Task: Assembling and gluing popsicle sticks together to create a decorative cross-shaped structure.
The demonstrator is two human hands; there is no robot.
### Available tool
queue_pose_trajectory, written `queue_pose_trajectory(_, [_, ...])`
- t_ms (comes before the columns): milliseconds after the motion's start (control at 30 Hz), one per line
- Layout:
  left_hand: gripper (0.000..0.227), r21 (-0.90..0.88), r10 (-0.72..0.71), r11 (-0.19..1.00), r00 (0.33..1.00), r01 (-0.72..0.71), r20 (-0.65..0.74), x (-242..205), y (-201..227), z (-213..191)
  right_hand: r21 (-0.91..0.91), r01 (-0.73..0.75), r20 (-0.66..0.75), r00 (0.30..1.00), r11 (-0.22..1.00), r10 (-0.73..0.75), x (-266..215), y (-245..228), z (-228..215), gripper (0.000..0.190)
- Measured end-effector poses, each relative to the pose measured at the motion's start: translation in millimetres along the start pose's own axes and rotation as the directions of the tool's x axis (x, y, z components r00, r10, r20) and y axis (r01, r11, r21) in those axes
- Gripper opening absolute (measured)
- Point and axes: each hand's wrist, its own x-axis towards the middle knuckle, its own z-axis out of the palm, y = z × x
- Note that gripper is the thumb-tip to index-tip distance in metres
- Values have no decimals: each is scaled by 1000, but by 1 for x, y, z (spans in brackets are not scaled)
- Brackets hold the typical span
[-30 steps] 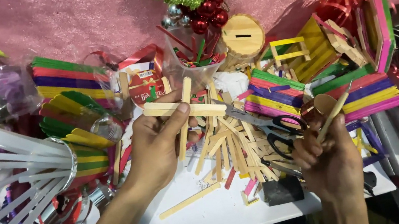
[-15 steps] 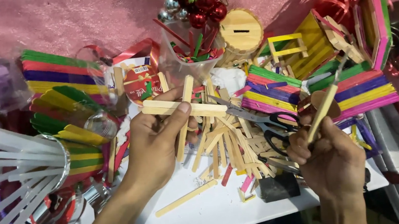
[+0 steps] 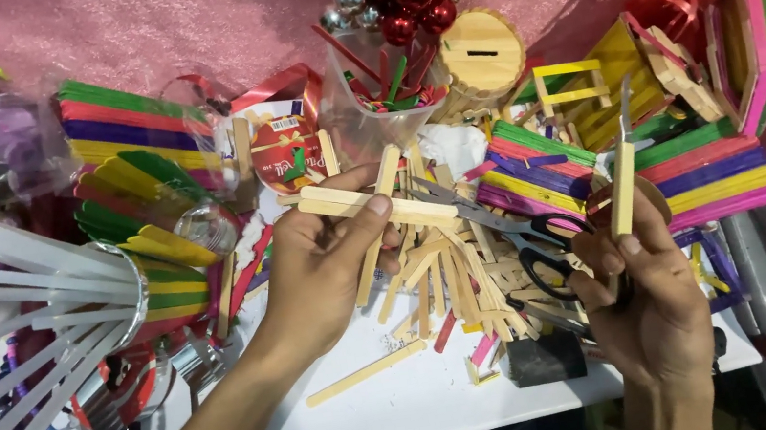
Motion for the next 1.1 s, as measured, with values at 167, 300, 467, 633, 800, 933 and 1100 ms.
queue_pose_trajectory(167, [46,-12,15,1000,1000,-15,2,1,-2,1,26,-12,15,1000,1000,12,1,0,-2,56])
queue_pose_trajectory(300, [49,-2,-1,1000,1000,1,-20,1,-4,2,61,-49,15,999,997,48,3,-1,-5,57])
queue_pose_trajectory(467, [46,6,25,1000,1000,-25,-4,0,-4,2,77,-43,-2,999,996,44,1,-2,-5,50])
queue_pose_trajectory(633, [47,39,32,999,999,-34,30,-1,-2,2,83,-45,24,999,996,43,-1,-1,-11,43])
queue_pose_trajectory(800, [47,13,20,1000,1000,-20,0,-1,-5,2,75,-17,-41,999,997,20,-3,1,-13,32])
queue_pose_trajectory(933, [50,25,21,999,1000,-21,-2,-1,-3,3,65,-13,-80,997,998,18,-4,0,-16,45])
queue_pose_trajectory(1100, [49,91,21,996,1000,-21,9,-2,5,3,10,26,-5,1000,1000,-26,-4,-7,-8,59])
